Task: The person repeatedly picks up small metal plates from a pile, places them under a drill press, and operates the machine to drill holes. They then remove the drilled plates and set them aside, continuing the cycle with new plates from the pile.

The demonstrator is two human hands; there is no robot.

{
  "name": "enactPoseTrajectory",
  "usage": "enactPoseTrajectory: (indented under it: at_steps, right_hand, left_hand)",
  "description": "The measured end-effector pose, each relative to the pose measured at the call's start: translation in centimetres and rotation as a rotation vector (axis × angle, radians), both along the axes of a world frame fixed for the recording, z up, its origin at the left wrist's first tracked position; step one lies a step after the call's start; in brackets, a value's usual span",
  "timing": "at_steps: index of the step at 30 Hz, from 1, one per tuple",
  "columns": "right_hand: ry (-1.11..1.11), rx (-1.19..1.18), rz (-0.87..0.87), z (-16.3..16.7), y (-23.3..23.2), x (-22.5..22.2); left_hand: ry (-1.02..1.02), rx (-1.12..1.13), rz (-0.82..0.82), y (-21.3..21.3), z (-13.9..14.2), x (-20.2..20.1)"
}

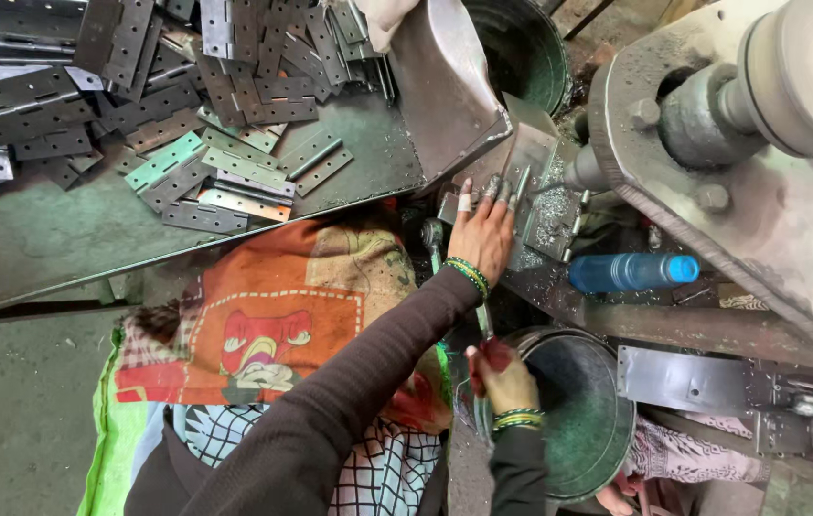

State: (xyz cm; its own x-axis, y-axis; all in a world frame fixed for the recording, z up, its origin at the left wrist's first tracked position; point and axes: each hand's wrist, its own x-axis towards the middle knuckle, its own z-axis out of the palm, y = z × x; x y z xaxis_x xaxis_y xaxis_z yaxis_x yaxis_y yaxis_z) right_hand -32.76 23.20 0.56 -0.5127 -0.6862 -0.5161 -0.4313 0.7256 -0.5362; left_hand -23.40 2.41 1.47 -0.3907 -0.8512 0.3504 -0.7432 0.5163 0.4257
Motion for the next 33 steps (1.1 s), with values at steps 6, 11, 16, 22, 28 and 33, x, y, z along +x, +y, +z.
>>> enactPoseTrajectory:
  at_steps: [6, 11, 16, 22, 28, 33]
  right_hand:
    - [0.224, -0.22, 0.107, -4.9, 1.4, 1.0]
    - [-0.162, -0.053, -0.04, -2.4, 0.2, -1.1]
    - [0.286, 0.218, 0.099, -2.1, 0.6, -2.6]
    - [0.236, -0.16, 0.095, -8.3, 2.5, -0.2]
    - [-0.226, -0.031, -0.022, -3.3, 0.5, -1.0]
    - [0.28, 0.175, 0.133, 1.5, -0.1, -1.5]
  left_hand:
    - [0.041, 0.033, -0.021, 0.5, 0.2, 0.8]
    - [0.013, 0.051, -0.062, 0.9, 0.3, 1.7]
    - [0.08, -0.098, -0.004, 1.2, 0.0, 1.6]
    - [0.125, -0.032, -0.029, 1.2, 0.4, 1.9]
    - [0.065, 0.028, -0.064, 0.9, 0.1, 2.4]
    - [0.006, -0.054, 0.008, -1.2, -0.4, 0.3]
